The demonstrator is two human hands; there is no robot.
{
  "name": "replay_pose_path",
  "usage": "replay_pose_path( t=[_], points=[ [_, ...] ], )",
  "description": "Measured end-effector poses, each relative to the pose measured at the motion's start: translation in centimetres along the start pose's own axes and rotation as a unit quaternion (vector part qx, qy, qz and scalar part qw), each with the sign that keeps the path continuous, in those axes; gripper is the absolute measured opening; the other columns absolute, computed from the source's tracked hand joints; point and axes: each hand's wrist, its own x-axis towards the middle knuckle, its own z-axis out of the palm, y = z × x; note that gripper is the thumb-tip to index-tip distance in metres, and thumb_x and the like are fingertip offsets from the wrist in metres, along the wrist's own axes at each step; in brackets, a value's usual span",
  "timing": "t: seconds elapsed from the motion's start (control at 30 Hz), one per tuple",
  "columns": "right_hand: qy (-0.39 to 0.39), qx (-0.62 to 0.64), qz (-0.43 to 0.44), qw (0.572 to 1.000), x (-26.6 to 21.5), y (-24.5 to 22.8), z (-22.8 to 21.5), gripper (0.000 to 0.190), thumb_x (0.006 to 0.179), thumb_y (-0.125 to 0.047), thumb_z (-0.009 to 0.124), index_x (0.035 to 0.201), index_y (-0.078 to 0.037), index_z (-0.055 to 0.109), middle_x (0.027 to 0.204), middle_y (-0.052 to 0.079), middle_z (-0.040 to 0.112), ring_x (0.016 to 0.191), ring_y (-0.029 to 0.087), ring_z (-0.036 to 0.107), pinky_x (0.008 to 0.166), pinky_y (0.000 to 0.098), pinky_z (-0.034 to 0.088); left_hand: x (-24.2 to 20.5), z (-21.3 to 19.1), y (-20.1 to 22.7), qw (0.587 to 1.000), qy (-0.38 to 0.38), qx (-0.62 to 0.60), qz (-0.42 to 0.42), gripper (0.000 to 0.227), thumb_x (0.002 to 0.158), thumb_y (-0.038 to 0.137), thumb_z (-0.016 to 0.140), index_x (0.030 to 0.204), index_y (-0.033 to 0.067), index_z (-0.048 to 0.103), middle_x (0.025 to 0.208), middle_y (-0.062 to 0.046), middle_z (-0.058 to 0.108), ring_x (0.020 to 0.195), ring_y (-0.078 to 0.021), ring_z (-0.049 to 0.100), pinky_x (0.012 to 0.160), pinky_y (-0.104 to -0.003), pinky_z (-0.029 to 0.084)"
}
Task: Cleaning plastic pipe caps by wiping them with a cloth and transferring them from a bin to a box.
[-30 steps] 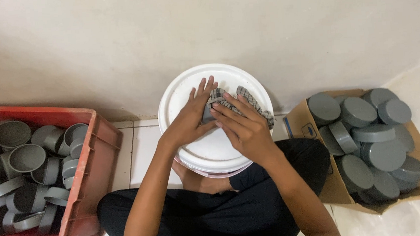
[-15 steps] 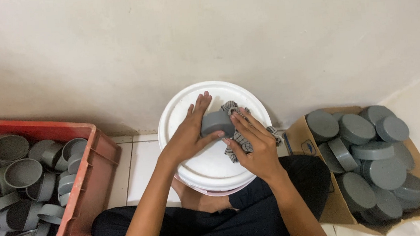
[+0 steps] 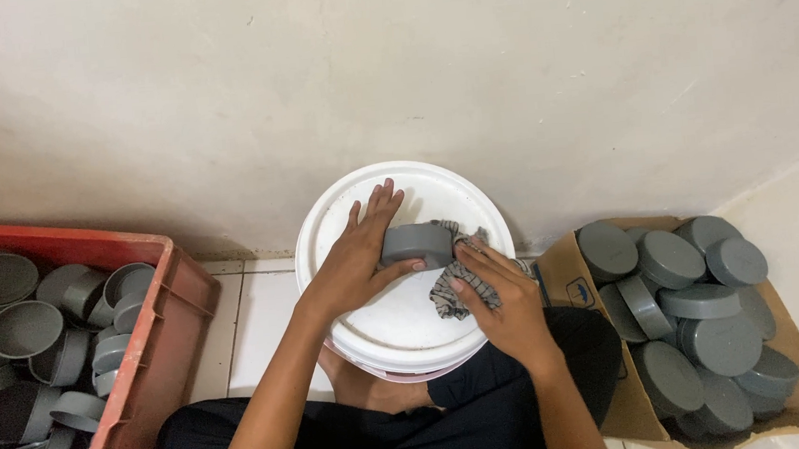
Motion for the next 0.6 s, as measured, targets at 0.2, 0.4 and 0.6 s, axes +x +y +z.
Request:
replay_pose_path(
  t=[0.2, 0.4, 0.6],
  points=[
    [0.04, -0.008, -0.004, 0.999, 2.5, -2.6, -2.1, 0.037, 0.091, -0.027, 0.052, 0.118, -0.003, 0.059, 0.129, 0.02, 0.051, 0.126, 0.038, 0.038, 0.106, 0.0492, 0.024, 0.1, -0.3, 0.6, 1.0, 0.002, -0.021, -0.006, 0.085, 0.077, 0.039, 0.068, 0.142, 0.0055, 0.024, 0.148, -0.021, 0.019, 0.137, -0.0343, 0.016, 0.111, -0.048, 0.01],
    [-0.204, 0.016, 0.127, 0.971, 4.5, -1.5, -0.7, 0.07, 0.095, -0.051, 0.025, 0.135, 0.005, 0.036, 0.14, 0.025, 0.033, 0.134, 0.036, 0.023, 0.111, 0.0465, 0.01, 0.0, -0.3, 0.6, 0.998, -0.018, -0.049, -0.034, 0.085, 0.078, 0.037, 0.066, 0.144, 0.0092, 0.019, 0.149, -0.02, 0.015, 0.138, -0.033, 0.013, 0.112, -0.046, 0.01],
    [-0.276, -0.037, 0.186, 0.942, 5.1, -1.0, -1.1, 0.083, 0.09, -0.063, 0.01, 0.13, 0.002, 0.044, 0.14, 0.019, 0.036, 0.137, 0.03, 0.023, 0.113, 0.0416, 0.003, 0.0, -0.1, 0.4, 0.998, -0.024, -0.046, -0.045, 0.085, 0.08, 0.042, 0.063, 0.145, 0.0132, 0.017, 0.15, -0.017, 0.016, 0.138, -0.0327, 0.011, 0.112, -0.047, 0.007]
  ],
)
